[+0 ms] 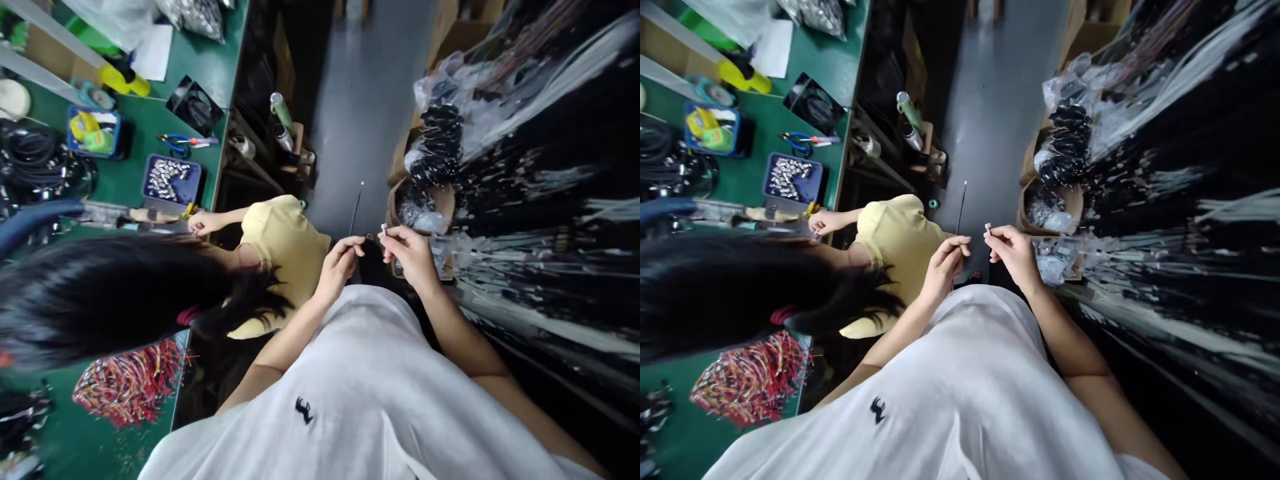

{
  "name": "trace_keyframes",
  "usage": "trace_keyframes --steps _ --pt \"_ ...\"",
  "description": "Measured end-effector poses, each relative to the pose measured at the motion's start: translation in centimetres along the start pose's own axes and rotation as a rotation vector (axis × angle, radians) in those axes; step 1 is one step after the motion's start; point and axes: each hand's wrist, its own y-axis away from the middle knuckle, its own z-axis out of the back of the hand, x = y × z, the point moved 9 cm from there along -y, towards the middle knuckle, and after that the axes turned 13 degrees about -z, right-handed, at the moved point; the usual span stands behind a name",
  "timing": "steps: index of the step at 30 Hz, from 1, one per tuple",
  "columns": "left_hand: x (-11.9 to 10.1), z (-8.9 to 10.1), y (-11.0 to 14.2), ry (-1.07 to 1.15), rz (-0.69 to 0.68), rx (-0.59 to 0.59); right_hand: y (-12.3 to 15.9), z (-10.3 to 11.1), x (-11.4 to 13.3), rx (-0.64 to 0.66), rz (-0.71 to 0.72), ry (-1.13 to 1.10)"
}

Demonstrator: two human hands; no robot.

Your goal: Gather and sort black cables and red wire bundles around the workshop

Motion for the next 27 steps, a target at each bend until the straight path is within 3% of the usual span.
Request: trace_keyframes --steps 7,12,16,21,27 --pt "-3.3 -5.2 -13.2 -0.025 -0.104 -0.086 -8.4 1.7 11.0 0.112 0.256 0.417" --pt "-5.9 -7.6 -20.9 -0.118 -0.184 -0.078 -14.3 3.1 16.6 0.114 0.378 0.517" --pt "-6.7 -8.2 -27.3 -0.120 -0.202 -0.039 -19.7 3.7 19.2 0.109 0.358 0.506" --pt "-7.1 -8.5 -36.3 -0.028 -0.036 0.067 -26.7 4.2 22.9 0.060 0.313 0.456" --pt "-10.6 -9.3 -46.0 -0.075 0.068 0.188 -34.3 4.3 28.2 0.031 0.196 0.320"
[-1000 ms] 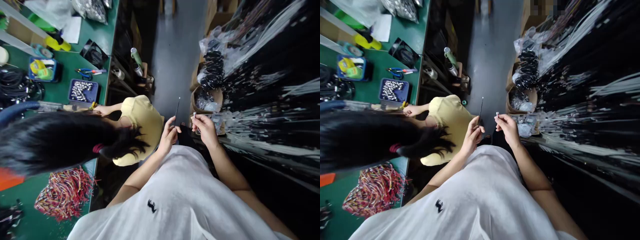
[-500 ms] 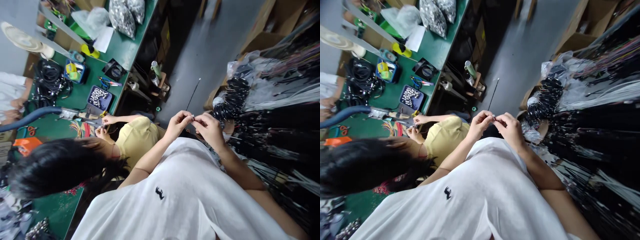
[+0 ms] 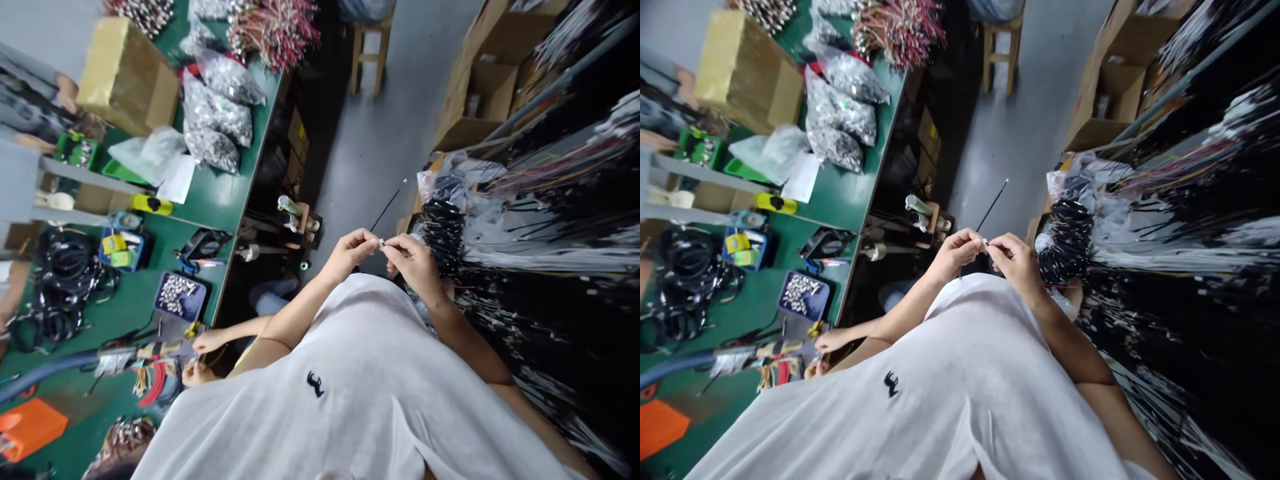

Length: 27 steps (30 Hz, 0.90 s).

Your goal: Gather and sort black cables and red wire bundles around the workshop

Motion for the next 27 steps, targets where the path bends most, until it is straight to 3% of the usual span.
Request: trace_keyframes --steps 4,11,16,20,27 --pt "-1.8 1.1 -5.4 -0.011 0.002 0.023 -4.7 1.2 2.0 -0.051 0.002 -0.019" --pt "-2.8 1.7 -14.7 -0.078 -0.019 0.046 -13.1 3.3 2.9 -0.035 -0.070 -0.052" --pt "-2.9 1.5 -23.1 -0.077 0.027 0.001 -21.8 6.2 3.1 0.024 -0.033 -0.039" --pt "-3.6 0.6 -31.9 -0.079 0.059 -0.037 -30.3 10.3 4.6 0.041 0.076 0.039" --pt "-6.6 -4.5 -48.2 -0.068 0.142 -0.052 -42.4 20.6 11.2 -0.179 0.394 0.342"
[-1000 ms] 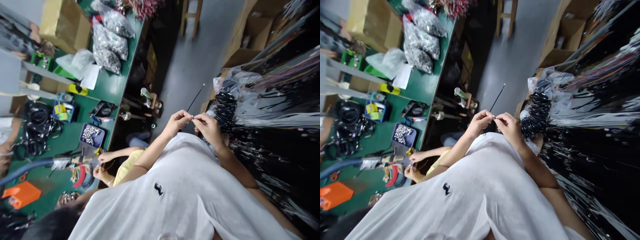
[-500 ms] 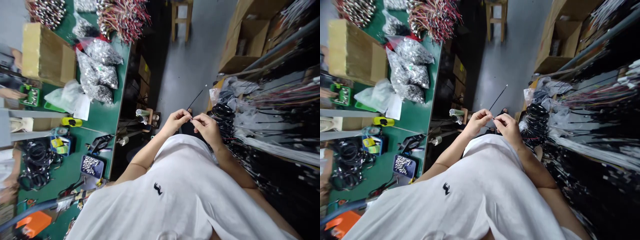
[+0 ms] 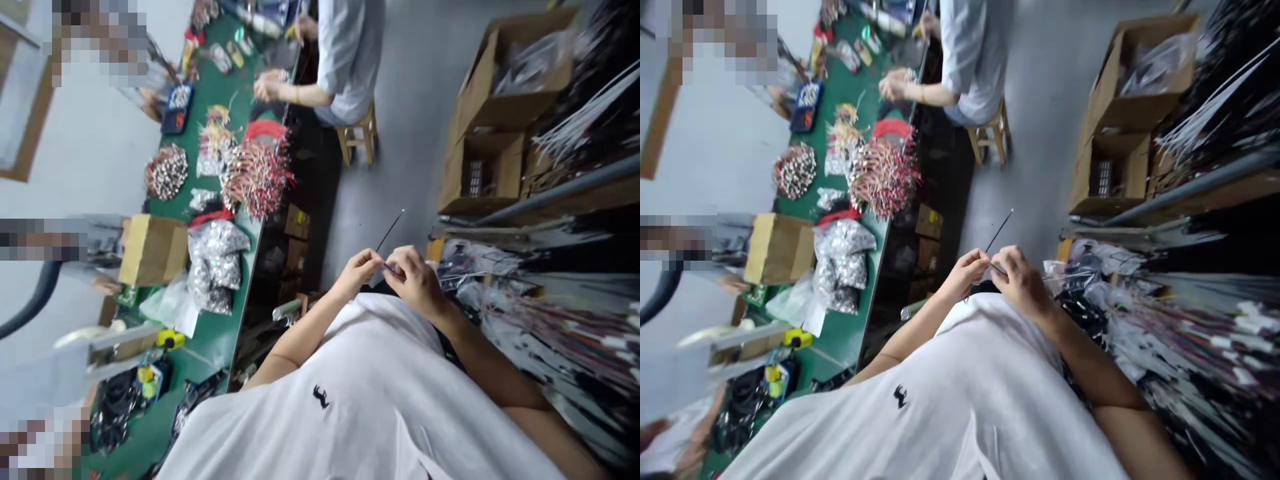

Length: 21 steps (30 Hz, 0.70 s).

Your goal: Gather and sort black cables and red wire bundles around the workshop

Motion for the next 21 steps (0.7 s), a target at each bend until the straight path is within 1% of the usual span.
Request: trace_keyframes --steps 2,5,9,12,14,16,17,19,21 --pt "-1.2 -1.3 -4.1 0.017 0.015 0.001 -3.8 1.3 -0.7 -0.016 0.051 0.102" --pt "-2.1 -2.4 -10.7 0.044 0.040 -0.003 -9.7 3.0 -2.6 -0.073 0.082 0.232" --pt "-3.3 -3.8 -21.1 0.062 0.058 0.048 -18.5 5.1 -6.1 -0.160 0.083 0.299" --pt "-5.5 -4.8 -29.3 0.055 0.031 0.081 -25.9 6.9 -8.6 -0.221 0.070 0.290" --pt "-7.6 -5.1 -34.1 0.033 0.003 0.095 -30.7 8.1 -9.4 -0.256 0.087 0.274" --pt "-10.1 -5.0 -38.0 -0.006 -0.040 0.090 -35.2 9.1 -9.8 -0.251 0.114 0.256" --pt "-11.2 -4.8 -39.6 -0.028 -0.061 0.080 -37.3 9.6 -9.9 -0.233 0.128 0.239" --pt "-13.1 -4.4 -41.9 -0.066 -0.094 0.062 -40.9 10.4 -10.3 -0.172 0.158 0.181" --pt "-14.4 -4.6 -43.7 -0.083 -0.118 0.058 -44.0 11.4 -11.0 -0.115 0.177 0.098"
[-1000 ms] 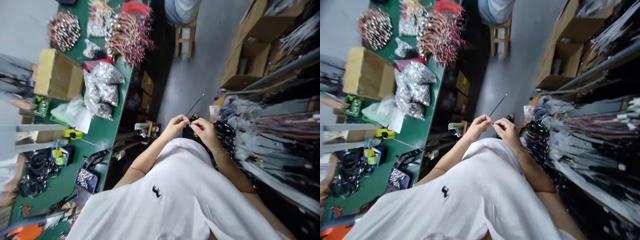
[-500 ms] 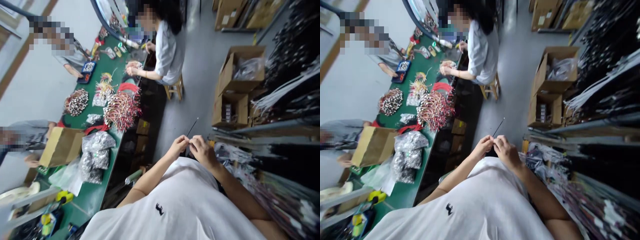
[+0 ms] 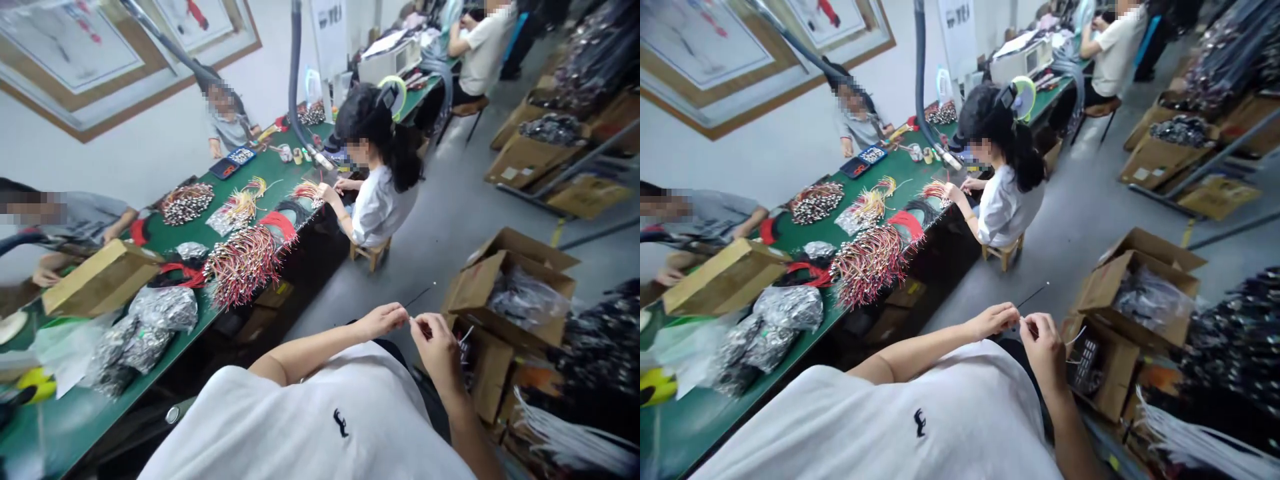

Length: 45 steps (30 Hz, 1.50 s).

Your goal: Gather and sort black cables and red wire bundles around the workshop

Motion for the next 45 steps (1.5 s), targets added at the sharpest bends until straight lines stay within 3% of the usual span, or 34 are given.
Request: trace_keyframes --steps 8,12,16,19,24,28,30,34,36,40,43,45 --pt "-1.4 -2.9 -8.4 0.108 -0.054 -0.175 -9.6 2.7 -6.0 0.022 0.007 -0.127" --pt "-1.9 -4.1 -13.4 0.121 -0.079 -0.166 -15.2 3.3 -8.8 -0.028 0.005 -0.143" --pt "-1.9 -3.9 -18.6 0.146 -0.002 -0.196 -22.2 3.2 -13.2 -0.051 -0.125 -0.278" --pt "-2.0 -3.2 -24.0 0.155 -0.008 -0.273 -28.0 2.4 -17.3 0.017 -0.263 -0.401" --pt "-3.8 -2.0 -37.3 0.171 -0.079 -0.374 -38.6 2.2 -23.7 0.062 -0.346 -0.446" --pt "-8.0 -2.9 -49.7 0.197 -0.085 -0.319 -47.2 4.4 -29.5 0.084 -0.453 -0.475" --pt "-11.0 -3.8 -55.4 0.206 -0.100 -0.266 -51.1 7.0 -33.2 0.035 -0.566 -0.511" --pt "-16.4 -5.0 -66.0 0.177 -0.141 -0.151 -58.0 14.3 -41.1 -0.316 -0.725 -0.702" --pt "-18.0 -5.7 -71.2 0.143 -0.150 -0.076 -61.5 16.1 -44.5 -0.407 -0.740 -0.801" --pt "-19.3 -7.1 -81.9 0.081 -0.117 0.006 -69.4 15.4 -49.0 -0.253 -0.753 -0.769" --pt "-19.8 -8.3 -90.0 0.020 -0.020 0.030 -76.2 13.5 -50.9 -0.091 -0.743 -0.678" --pt "-20.4 -9.3 -95.2 -0.035 0.052 0.055 -81.2 13.1 -51.9 -0.051 -0.695 -0.629"
